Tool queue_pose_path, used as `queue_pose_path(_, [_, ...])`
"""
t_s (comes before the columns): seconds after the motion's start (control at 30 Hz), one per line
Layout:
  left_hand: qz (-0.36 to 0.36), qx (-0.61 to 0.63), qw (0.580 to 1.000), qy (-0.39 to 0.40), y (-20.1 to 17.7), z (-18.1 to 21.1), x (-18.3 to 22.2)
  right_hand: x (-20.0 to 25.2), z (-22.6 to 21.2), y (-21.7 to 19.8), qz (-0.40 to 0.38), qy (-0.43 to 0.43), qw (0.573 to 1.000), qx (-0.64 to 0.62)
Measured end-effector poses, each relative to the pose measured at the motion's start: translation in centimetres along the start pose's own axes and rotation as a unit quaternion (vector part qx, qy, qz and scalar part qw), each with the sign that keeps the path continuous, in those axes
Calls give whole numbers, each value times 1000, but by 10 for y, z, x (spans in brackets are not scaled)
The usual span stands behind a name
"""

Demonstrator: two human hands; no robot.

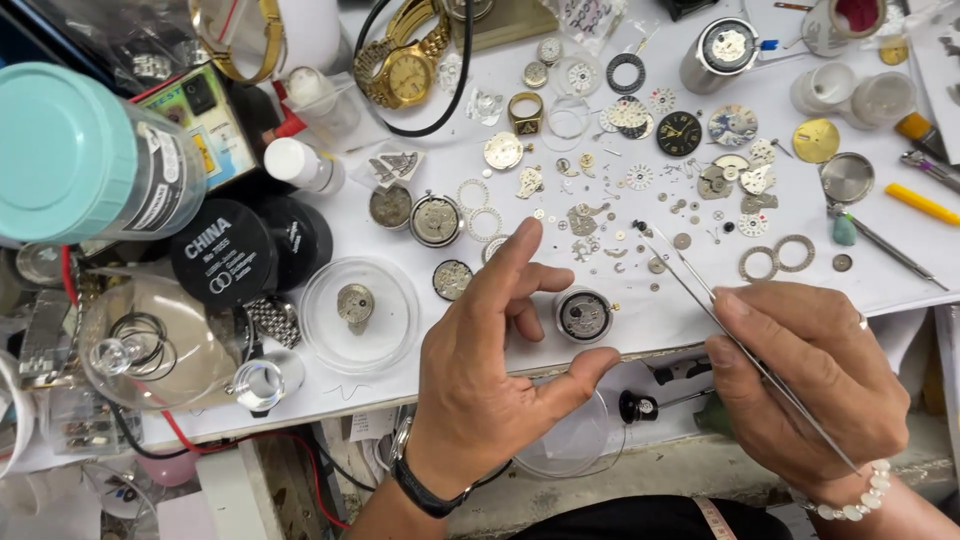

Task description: Repairing a watch movement by picking up and placing tiny components using tweezers.

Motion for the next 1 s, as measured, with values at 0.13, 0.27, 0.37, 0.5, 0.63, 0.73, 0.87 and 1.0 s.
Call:
queue_pose_path(0.13, [-10,-5,1000,0,3,1,-1,14,18,-10,58,8,998,-17])
queue_pose_path(0.27, [-2,-5,1000,-5,5,-1,0,21,30,-11,76,18,997,-20])
queue_pose_path(0.37, [6,-9,1000,-12,5,-2,3,21,29,-9,87,-14,996,-26])
queue_pose_path(0.5, [-3,10,1000,-12,6,1,-1,17,30,-19,51,29,997,-41])
queue_pose_path(0.63, [12,6,999,-49,16,1,-1,16,51,-55,117,47,992,-29])
queue_pose_path(0.73, [30,-5,997,-67,17,-2,2,6,82,-96,208,63,976,22])
queue_pose_path(0.87, [43,-16,998,-52,18,2,-1,-21,117,-124,184,80,976,79])
queue_pose_path(1.0, [49,-13,997,-58,19,4,-1,-29,135,-130,163,95,978,88])
Point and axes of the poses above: each hand's wrist, its own x-axis away from the middle knuckle, its own y-axis out of the palm, z = x × y, the point moved 8 cm from there along -x, towards the middle knuckle, and after that the axes turned 12 degrees about y, right-handed, at the moved point
